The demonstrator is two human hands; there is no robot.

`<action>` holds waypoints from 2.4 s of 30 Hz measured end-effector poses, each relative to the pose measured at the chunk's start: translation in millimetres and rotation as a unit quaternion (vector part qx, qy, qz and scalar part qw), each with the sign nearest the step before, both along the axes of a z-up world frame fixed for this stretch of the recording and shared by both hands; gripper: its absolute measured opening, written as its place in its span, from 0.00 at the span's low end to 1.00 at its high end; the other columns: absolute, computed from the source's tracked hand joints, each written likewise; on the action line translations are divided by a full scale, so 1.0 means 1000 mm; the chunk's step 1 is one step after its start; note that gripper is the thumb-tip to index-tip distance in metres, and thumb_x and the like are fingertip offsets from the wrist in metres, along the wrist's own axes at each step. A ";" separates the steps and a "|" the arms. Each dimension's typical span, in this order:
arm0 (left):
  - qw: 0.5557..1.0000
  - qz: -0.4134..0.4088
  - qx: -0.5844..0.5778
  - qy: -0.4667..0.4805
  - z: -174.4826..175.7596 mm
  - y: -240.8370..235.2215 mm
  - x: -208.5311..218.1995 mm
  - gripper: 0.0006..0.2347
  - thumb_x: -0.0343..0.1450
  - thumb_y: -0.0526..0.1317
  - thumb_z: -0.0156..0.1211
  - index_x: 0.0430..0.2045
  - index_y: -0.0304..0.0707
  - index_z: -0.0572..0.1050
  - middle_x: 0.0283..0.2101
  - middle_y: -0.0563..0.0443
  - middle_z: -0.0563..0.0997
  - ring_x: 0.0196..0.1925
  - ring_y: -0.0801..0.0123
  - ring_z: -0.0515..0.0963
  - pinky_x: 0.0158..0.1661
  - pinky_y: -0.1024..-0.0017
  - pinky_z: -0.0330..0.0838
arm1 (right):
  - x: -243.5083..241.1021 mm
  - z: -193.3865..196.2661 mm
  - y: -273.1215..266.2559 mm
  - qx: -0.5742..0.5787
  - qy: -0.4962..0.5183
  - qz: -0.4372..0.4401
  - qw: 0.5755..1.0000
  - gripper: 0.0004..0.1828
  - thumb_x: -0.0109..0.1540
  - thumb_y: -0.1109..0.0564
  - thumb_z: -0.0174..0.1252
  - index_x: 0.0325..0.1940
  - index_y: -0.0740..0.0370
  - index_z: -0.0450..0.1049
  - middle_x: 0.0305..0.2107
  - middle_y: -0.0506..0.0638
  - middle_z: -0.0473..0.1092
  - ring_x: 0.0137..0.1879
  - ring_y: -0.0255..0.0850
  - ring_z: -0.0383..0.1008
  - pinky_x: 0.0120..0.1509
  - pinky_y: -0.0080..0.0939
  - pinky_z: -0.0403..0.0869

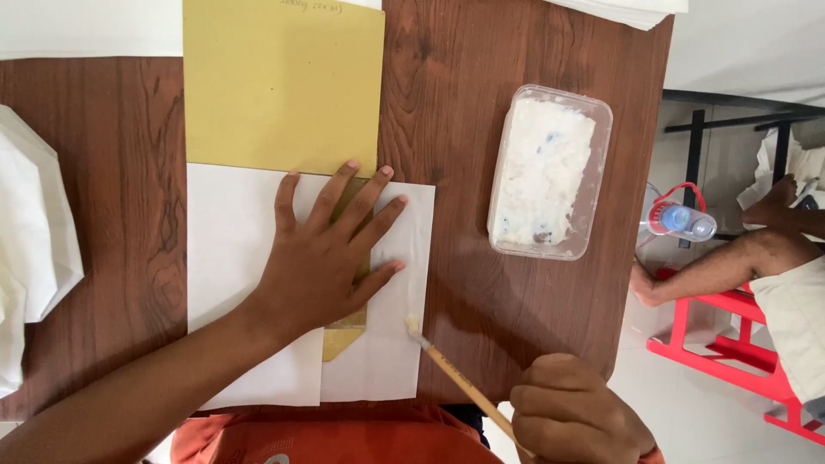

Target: Assembling a paper bag by folding white paper around a yellow template and applying glue with a brush.

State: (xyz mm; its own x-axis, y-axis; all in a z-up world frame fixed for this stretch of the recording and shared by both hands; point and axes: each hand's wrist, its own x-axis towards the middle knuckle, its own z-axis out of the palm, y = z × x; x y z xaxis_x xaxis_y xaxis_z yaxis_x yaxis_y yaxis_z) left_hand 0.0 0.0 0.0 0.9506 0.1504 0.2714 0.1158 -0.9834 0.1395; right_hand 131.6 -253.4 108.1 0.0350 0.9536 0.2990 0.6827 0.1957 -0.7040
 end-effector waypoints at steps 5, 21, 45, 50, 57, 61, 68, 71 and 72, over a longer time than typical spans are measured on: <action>1.000 0.001 0.003 0.003 0.000 0.000 0.000 0.24 0.76 0.63 0.46 0.61 0.52 0.74 0.72 0.52 0.69 0.73 0.54 0.65 0.63 0.38 0.53 | 0.003 -0.010 -0.008 0.037 0.056 0.020 0.997 0.17 0.64 0.62 0.50 0.21 0.57 0.56 0.18 0.48 0.60 0.23 0.41 0.59 0.33 0.42 0.60; 0.999 -0.013 0.033 0.010 0.008 0.000 0.002 0.25 0.76 0.62 0.45 0.62 0.51 0.73 0.72 0.51 0.69 0.72 0.52 0.67 0.63 0.40 0.54 | -0.001 0.004 0.011 0.156 0.109 -0.099 0.977 0.25 0.62 0.58 0.50 0.18 0.58 0.43 0.13 0.51 0.55 0.16 0.42 0.51 0.27 0.43 0.54; 0.998 0.005 0.062 -0.013 0.005 -0.005 0.008 0.26 0.72 0.64 0.50 0.59 0.55 0.75 0.70 0.56 0.73 0.71 0.57 0.70 0.64 0.45 0.56 | 0.090 -0.061 0.002 0.423 -0.156 -0.573 0.684 0.23 0.74 0.49 0.43 0.29 0.63 0.55 0.21 0.49 0.52 0.19 0.41 0.56 0.32 0.46 0.68; 0.998 0.004 0.068 -0.011 0.007 -0.004 0.008 0.26 0.71 0.64 0.50 0.58 0.54 0.76 0.70 0.56 0.73 0.70 0.57 0.71 0.65 0.46 0.55 | 0.090 -0.075 -0.003 0.433 -0.085 -0.570 0.693 0.14 0.76 0.49 0.43 0.51 0.64 0.55 0.21 0.47 0.48 0.16 0.40 0.53 0.25 0.40 0.54; 0.998 0.006 0.066 -0.006 0.006 -0.004 0.005 0.26 0.72 0.64 0.49 0.59 0.55 0.75 0.71 0.56 0.71 0.72 0.57 0.69 0.65 0.44 0.55 | 0.093 -0.054 0.003 0.381 -0.108 -0.578 0.713 0.25 0.75 0.45 0.44 0.28 0.61 0.56 0.18 0.49 0.52 0.19 0.41 0.58 0.25 0.40 0.58; 0.998 0.007 0.058 -0.014 0.004 -0.004 0.005 0.26 0.72 0.63 0.49 0.60 0.55 0.74 0.71 0.55 0.71 0.71 0.57 0.69 0.65 0.43 0.55 | 0.091 -0.053 0.007 0.368 -0.095 -0.559 0.737 0.22 0.75 0.49 0.42 0.29 0.61 0.56 0.22 0.50 0.53 0.17 0.40 0.56 0.26 0.41 0.59; 0.998 0.006 0.064 -0.024 0.004 -0.004 0.003 0.27 0.73 0.64 0.47 0.61 0.55 0.73 0.71 0.54 0.72 0.71 0.57 0.69 0.63 0.43 0.57 | 0.087 -0.028 0.016 0.419 -0.057 -0.596 0.683 0.21 0.74 0.50 0.40 0.29 0.61 0.51 0.22 0.48 0.50 0.15 0.38 0.50 0.17 0.35 0.50; 0.997 0.008 0.064 -0.035 0.003 -0.003 0.002 0.26 0.73 0.64 0.46 0.61 0.54 0.73 0.71 0.55 0.71 0.71 0.57 0.69 0.63 0.43 0.57 | 0.084 -0.017 0.020 0.419 0.026 -0.626 0.657 0.21 0.73 0.47 0.43 0.30 0.59 0.53 0.20 0.48 0.52 0.16 0.35 0.48 0.16 0.34 0.51; 0.998 0.005 0.059 -0.036 0.003 -0.002 0.001 0.26 0.73 0.63 0.46 0.61 0.54 0.73 0.71 0.55 0.70 0.72 0.57 0.68 0.62 0.42 0.57 | 0.081 -0.013 0.021 0.401 0.083 -0.653 0.637 0.21 0.72 0.45 0.45 0.30 0.58 0.56 0.16 0.48 0.53 0.15 0.34 0.48 0.15 0.34 0.54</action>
State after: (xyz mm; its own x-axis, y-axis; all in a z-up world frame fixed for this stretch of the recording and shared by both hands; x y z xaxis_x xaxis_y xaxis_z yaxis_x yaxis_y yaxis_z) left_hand 0.8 -2.1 3.4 0.9265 0.1227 0.3558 0.1193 -0.9924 0.0316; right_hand 212.8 -232.3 95.0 0.7365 -0.3780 0.5609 0.5617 -0.1202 -0.8186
